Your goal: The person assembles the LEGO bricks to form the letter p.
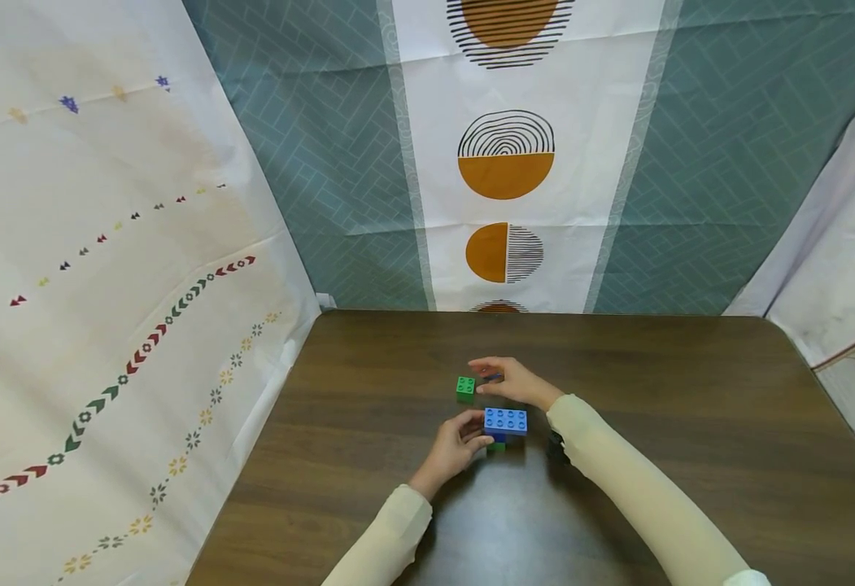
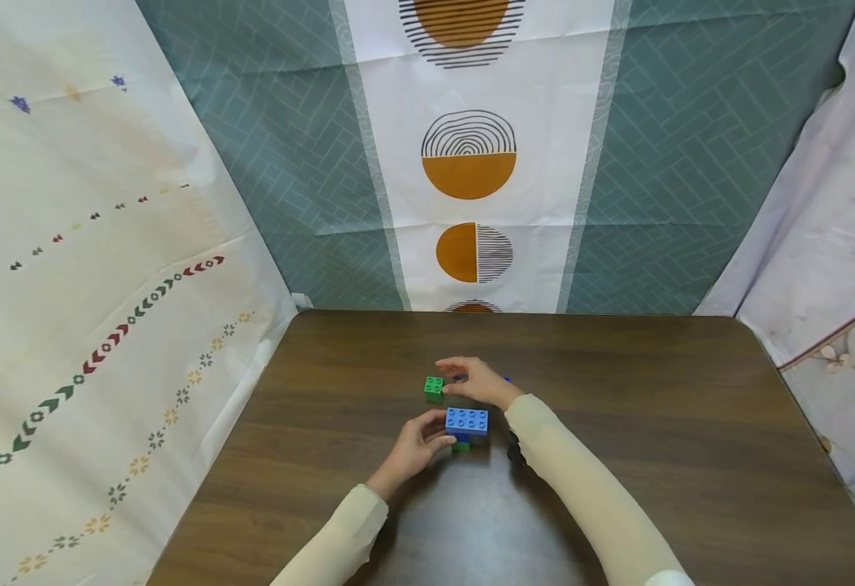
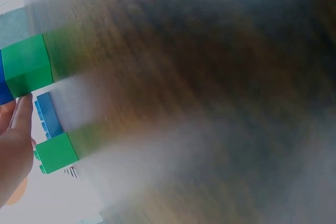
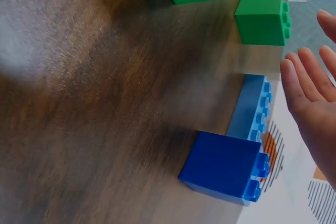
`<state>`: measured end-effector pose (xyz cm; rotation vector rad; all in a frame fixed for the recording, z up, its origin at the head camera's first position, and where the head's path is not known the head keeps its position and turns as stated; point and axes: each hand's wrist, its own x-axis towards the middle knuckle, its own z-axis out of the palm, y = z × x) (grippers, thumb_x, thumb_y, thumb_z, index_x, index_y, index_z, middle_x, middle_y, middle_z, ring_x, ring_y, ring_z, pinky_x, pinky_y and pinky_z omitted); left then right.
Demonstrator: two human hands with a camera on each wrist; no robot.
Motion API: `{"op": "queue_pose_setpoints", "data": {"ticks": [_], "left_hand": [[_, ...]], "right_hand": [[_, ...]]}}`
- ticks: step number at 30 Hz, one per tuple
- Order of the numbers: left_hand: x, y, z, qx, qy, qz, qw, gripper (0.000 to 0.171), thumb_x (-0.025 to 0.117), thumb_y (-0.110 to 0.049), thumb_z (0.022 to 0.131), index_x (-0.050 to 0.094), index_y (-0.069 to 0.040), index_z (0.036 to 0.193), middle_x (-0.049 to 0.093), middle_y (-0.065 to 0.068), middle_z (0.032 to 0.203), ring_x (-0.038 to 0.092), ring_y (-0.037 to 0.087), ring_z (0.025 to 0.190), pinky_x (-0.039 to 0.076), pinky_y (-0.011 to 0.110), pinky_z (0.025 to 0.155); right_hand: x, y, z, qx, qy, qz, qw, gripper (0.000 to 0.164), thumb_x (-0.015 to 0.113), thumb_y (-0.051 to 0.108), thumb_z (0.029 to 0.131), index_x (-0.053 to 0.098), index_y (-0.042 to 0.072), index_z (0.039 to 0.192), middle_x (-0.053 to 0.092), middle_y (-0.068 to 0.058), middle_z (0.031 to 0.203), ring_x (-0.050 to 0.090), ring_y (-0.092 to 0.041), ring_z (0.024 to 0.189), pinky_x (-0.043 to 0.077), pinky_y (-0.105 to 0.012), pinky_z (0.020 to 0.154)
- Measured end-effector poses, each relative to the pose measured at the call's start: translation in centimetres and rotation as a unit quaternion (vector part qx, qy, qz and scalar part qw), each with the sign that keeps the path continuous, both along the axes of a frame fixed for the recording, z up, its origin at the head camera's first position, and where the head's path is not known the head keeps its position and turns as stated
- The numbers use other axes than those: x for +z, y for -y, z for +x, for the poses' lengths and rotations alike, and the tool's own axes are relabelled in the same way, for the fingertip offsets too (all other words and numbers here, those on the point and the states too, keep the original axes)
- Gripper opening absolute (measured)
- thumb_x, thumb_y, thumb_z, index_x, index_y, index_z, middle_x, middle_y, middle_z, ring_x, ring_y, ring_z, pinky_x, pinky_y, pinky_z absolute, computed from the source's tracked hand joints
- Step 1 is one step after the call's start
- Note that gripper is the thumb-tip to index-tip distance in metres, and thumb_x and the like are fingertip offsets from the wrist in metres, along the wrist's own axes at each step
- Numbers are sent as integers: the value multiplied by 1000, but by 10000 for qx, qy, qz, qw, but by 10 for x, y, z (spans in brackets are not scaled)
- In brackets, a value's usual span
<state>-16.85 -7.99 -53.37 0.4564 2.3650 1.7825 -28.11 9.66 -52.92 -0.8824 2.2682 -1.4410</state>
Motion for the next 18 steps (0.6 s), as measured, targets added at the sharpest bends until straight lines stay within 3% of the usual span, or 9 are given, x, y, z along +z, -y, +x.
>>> {"op": "queue_pose_setpoints", "data": {"ticks": [8,18], "left_hand": [[3,-2,1,-13,79,36,10000,30,65,6,87,59,9,117,63,23,114,60,36,111,52,35,92],[3,-1,1,-48,60,40,10000,30,65,7,87,59,8,117,63,23,114,60,38,110,52,38,92]], "right_hand": [[-5,5,-4,236,377,389,9983,55,63,8,94,40,-6,141,45,-24,141,47,-42,124,44,-52,101],[-12,12,-10,389,382,652,9964,54,62,10,94,41,-3,142,48,-21,139,49,-41,122,47,-50,98]]}}
